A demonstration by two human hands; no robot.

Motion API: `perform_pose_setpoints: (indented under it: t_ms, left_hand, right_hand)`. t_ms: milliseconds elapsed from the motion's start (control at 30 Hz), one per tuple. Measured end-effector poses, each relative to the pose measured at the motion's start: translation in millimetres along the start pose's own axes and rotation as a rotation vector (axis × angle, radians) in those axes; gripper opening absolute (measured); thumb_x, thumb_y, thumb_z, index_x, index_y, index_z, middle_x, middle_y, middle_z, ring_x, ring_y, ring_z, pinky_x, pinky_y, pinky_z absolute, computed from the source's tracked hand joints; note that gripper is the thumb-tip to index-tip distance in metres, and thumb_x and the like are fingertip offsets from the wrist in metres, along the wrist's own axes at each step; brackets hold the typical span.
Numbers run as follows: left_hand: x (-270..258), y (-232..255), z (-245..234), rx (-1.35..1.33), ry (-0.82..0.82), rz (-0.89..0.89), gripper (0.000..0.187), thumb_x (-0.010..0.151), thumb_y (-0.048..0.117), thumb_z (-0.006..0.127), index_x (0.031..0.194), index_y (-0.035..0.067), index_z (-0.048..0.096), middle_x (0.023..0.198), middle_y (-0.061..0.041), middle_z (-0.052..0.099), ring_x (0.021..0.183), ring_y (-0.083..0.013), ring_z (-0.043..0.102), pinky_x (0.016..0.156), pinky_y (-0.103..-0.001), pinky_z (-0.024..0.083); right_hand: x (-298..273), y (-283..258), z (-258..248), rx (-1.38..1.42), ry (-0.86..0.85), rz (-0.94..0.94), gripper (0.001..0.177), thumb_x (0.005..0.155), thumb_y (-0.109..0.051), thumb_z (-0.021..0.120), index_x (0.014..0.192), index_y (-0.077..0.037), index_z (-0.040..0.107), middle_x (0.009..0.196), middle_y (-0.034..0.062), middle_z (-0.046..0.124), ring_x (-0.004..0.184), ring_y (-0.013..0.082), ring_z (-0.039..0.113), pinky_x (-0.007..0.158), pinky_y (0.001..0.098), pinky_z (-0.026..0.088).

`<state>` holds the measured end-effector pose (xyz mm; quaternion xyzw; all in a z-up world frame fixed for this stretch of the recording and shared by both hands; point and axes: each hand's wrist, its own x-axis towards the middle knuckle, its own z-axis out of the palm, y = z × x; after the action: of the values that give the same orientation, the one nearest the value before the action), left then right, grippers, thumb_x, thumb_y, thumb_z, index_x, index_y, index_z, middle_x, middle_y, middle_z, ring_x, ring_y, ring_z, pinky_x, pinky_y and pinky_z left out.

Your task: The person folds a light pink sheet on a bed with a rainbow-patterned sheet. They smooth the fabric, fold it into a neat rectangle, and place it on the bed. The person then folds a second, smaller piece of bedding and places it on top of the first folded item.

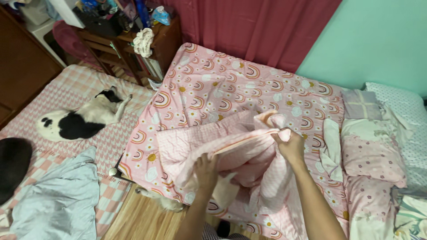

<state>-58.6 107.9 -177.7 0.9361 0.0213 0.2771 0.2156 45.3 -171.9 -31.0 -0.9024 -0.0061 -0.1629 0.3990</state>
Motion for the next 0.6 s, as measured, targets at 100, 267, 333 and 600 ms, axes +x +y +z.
perform_pose_setpoints:
  t_ms: [100, 267, 333, 600]
  left_hand:
    - [4.6, -21.8, -15.8, 0.040, 0.062, -0.059, 0.044, 0.072, 0.008, 0.064, 0.115, 0.018, 0.070, 0.103, -0.013, 0.056, 0.089, -0.0361, 0.055, 0.069, -0.052, 0.046]
    - [9.4, -67.4, -16.1, -0.097, 0.154, -0.106, 0.030, 0.070, -0.004, 0.061, 0.095, 0.011, 0.067, 0.095, -0.013, 0.059, 0.084, -0.0348, 0.057, 0.070, -0.046, 0.049]
    - [19.0, -80.8, -18.5, -0.149, 0.245, -0.129, 0.018, 0.073, -0.006, 0.063, 0.085, 0.008, 0.063, 0.086, -0.013, 0.058, 0.079, -0.0349, 0.058, 0.068, -0.046, 0.048]
    - [71.8, -77.2, -43.5, -0.616, 0.262, -0.076, 0.042, 0.069, -0.014, 0.054, 0.107, 0.001, 0.063, 0.100, -0.019, 0.069, 0.093, -0.0396, 0.069, 0.083, -0.045, 0.054]
  right_hand:
    - [0.4, -2.8, 8.0, 0.011, -0.015, -0.009, 0.023, 0.081, -0.023, 0.085, 0.088, -0.004, 0.074, 0.075, 0.0111, 0.074, 0.065, 0.0195, 0.067, 0.065, 0.0346, 0.053]
    - [-6.3, 0.3, 23.0, -0.007, -0.052, -0.003, 0.026, 0.080, -0.026, 0.085, 0.087, -0.004, 0.074, 0.074, 0.0127, 0.073, 0.064, 0.0216, 0.067, 0.065, 0.0361, 0.053]
    - [-6.7, 5.1, 27.6, 0.001, -0.050, 0.021, 0.028, 0.082, -0.030, 0.084, 0.087, -0.004, 0.074, 0.074, 0.0131, 0.073, 0.064, 0.0238, 0.068, 0.065, 0.0376, 0.053]
    - [-19.1, -27.0, 12.2, -0.296, 0.023, 0.049, 0.036, 0.082, -0.031, 0.083, 0.111, -0.013, 0.074, 0.086, 0.0168, 0.075, 0.082, 0.0342, 0.074, 0.074, 0.0444, 0.057]
